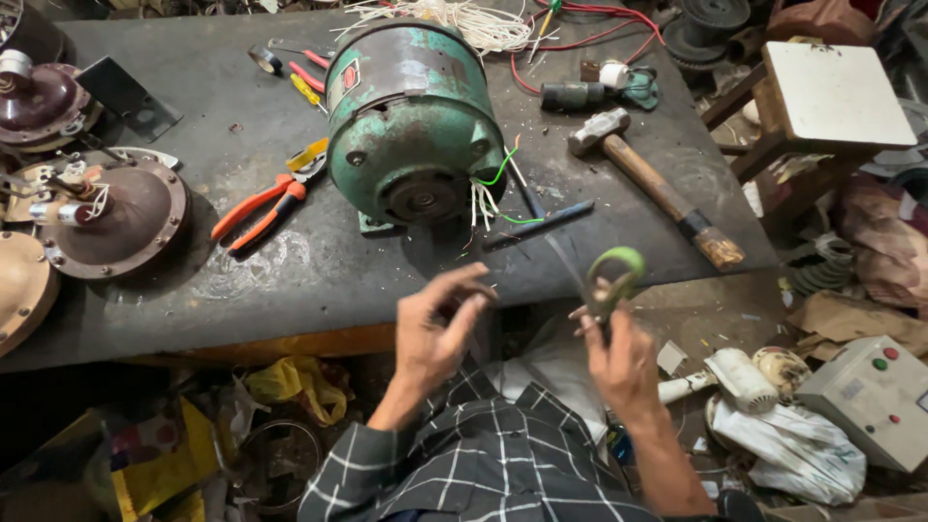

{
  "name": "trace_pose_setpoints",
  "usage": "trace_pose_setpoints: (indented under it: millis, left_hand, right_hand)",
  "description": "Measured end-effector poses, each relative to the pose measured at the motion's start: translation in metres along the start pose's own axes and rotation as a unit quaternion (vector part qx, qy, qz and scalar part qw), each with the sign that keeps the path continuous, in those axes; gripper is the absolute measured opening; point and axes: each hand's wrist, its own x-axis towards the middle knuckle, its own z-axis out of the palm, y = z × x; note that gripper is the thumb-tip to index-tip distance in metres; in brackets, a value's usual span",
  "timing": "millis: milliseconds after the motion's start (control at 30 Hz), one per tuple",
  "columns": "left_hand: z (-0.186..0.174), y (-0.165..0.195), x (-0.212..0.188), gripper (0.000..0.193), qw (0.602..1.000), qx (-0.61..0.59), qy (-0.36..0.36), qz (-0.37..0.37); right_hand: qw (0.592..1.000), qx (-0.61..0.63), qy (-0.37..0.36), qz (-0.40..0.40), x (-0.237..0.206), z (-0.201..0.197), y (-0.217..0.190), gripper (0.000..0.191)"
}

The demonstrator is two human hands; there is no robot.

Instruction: The person uses pliers and a hammer to loosen and remove a bolt from the side of a green electric motor. They then use scissors to trim the insulation from several wires protruding from the motor's terminal box and separate the strands by hand.

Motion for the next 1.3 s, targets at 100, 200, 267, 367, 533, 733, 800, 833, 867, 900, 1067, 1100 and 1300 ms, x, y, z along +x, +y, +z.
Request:
trace_pose_setpoints:
  millis: [100,200,267,367,533,733,800,833,867,900,1067,1100,1300]
  left_hand:
    - [-0.014,-0.005,0.018,0.052,0.990,0.096,0.090,0.047]
    - [-0.020,-0.009,0.040,0.064,0.978,0.140,0.107,0.108]
    - [-0.019,-0.013,0.055,0.069,0.976,0.148,0.096,0.131]
    - [-0.019,-0.017,0.071,0.072,0.967,0.154,0.065,0.193]
    - [-0.024,-0.019,0.086,0.079,0.953,0.182,0.035,0.238]
    - [-0.024,-0.024,0.097,0.081,0.950,0.171,0.031,0.259]
    - [-0.022,-0.026,0.098,0.082,0.963,0.135,0.018,0.233]
    - [-0.022,-0.028,0.099,0.082,0.973,0.105,0.008,0.206]
    - [-0.021,-0.030,0.099,0.082,0.981,0.076,-0.003,0.178]
    - [-0.020,-0.031,0.101,0.083,0.981,0.077,-0.002,0.178]
    - [-0.018,-0.038,0.103,0.084,0.985,0.081,0.009,0.153]
    - [-0.018,-0.039,0.104,0.085,0.987,0.071,0.012,0.142]
    - [-0.017,-0.043,0.107,0.088,0.990,0.049,0.028,0.129]
  right_hand:
    - [0.996,0.070,0.031,0.033,0.009,-0.006,-0.002,0.043]
    - [0.996,0.032,0.083,-0.029,0.029,-0.011,-0.018,0.041]
    - [0.991,0.016,0.108,-0.072,0.044,-0.012,-0.033,0.050]
    - [0.985,0.044,0.123,-0.113,0.070,-0.002,-0.053,0.075]
    - [0.969,-0.035,0.105,-0.222,0.113,0.017,-0.065,0.086]
    - [0.945,-0.092,0.133,-0.284,0.138,0.026,-0.073,0.083]
    - [0.940,-0.104,0.135,-0.297,0.143,0.025,-0.074,0.081]
    - [0.936,-0.110,0.137,-0.304,0.146,0.024,-0.075,0.079]
    - [0.935,-0.107,0.135,-0.309,0.148,0.023,-0.075,0.078]
    - [0.934,-0.104,0.132,-0.315,0.149,0.022,-0.075,0.076]
    - [0.939,-0.086,0.093,-0.321,0.159,0.015,-0.075,0.072]
    - [0.936,-0.095,0.089,-0.327,0.161,0.014,-0.073,0.071]
    - [0.916,-0.117,0.064,-0.379,0.163,0.009,-0.041,0.070]
